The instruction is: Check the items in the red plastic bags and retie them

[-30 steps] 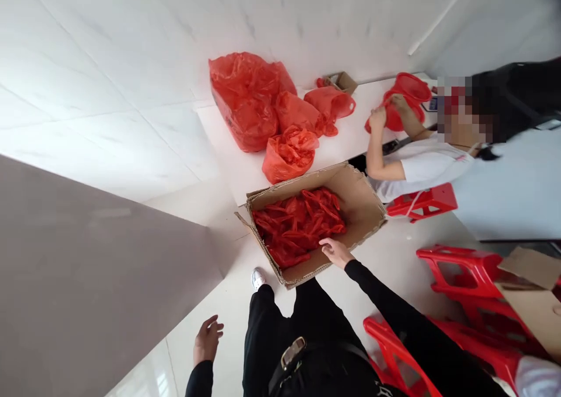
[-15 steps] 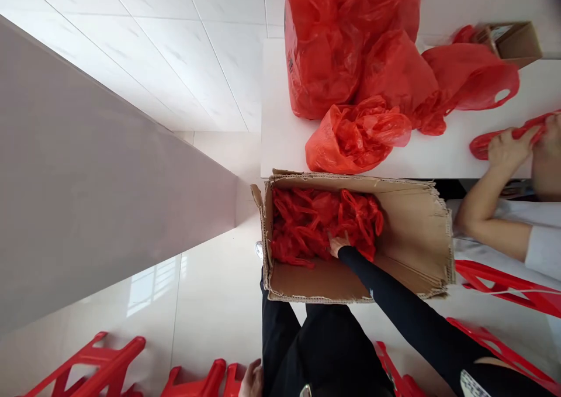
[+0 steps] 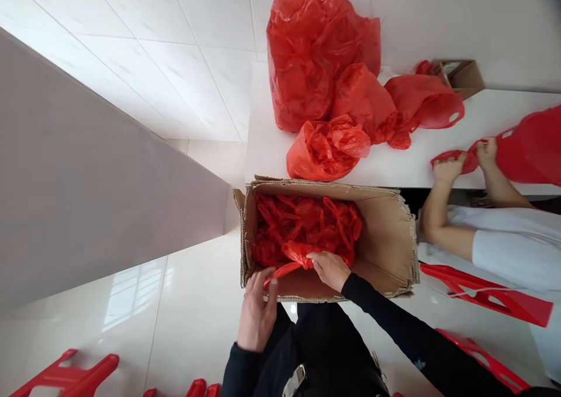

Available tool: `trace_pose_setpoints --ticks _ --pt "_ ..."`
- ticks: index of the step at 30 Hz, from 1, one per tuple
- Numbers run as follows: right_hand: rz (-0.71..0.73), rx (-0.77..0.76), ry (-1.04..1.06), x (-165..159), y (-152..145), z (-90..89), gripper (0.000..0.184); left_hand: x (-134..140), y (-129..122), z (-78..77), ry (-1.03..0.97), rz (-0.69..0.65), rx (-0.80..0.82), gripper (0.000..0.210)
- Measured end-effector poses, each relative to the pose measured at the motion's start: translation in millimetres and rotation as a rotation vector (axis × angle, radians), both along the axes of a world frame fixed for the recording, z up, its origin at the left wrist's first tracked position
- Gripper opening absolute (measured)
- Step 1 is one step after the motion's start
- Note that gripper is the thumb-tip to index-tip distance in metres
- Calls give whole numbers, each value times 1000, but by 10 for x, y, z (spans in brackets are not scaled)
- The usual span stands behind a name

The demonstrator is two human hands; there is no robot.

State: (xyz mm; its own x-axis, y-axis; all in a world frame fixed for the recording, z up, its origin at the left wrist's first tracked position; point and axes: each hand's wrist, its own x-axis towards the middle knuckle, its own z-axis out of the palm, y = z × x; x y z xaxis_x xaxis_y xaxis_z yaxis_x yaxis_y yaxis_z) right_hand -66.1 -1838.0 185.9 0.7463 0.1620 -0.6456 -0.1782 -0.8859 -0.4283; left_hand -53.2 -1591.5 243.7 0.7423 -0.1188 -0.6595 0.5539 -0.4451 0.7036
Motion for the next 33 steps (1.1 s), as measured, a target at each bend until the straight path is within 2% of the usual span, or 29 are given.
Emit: trace_pose_setpoints --ticks 3,5,7,10,13,15,17,18,20,23,26,29,31,33 --pt "-31 78 -135 35 25 336 33 209 -386 -156 53 16 -50 29" --pt "-61 120 -216 67 69 464 32 223 -561 -301 185 33 -112 23" --pt "-98 156 -281 81 148 532 32 178 -673 -407 338 71 -193 35" --pt "-138 207 -321 29 320 609 29 75 -781 -463 530 179 -314 54" --pt "-137 272 -294 -91 419 713 17 -7 -853 -469 600 325 -435 53" --pt "-153 304 -246 -160 336 739 15 -39 -862 -491 595 426 -501 46" --pt "-226 273 -182 -179 114 650 17 -61 -837 -527 590 513 -546 40" --pt "-283 227 -148 -169 -31 552 20 -71 -817 -545 589 549 -562 38" --pt "-401 86 -78 -122 -332 268 28 -90 -780 -567 590 601 -593 34" --pt "-498 -82 76 -73 -664 -212 30 -112 -756 -550 599 637 -635 31" --pt "-531 -115 227 -122 -806 -519 30 -115 -747 -506 600 668 -656 34" --pt "-551 -59 302 -233 -864 -575 24 -101 -711 -491 564 705 -647 39" --pt "-574 -5 313 -302 -888 -490 24 -93 -683 -510 533 710 -628 43" --pt "-596 59 290 -353 -894 -314 25 -91 -675 -552 508 683 -594 47"
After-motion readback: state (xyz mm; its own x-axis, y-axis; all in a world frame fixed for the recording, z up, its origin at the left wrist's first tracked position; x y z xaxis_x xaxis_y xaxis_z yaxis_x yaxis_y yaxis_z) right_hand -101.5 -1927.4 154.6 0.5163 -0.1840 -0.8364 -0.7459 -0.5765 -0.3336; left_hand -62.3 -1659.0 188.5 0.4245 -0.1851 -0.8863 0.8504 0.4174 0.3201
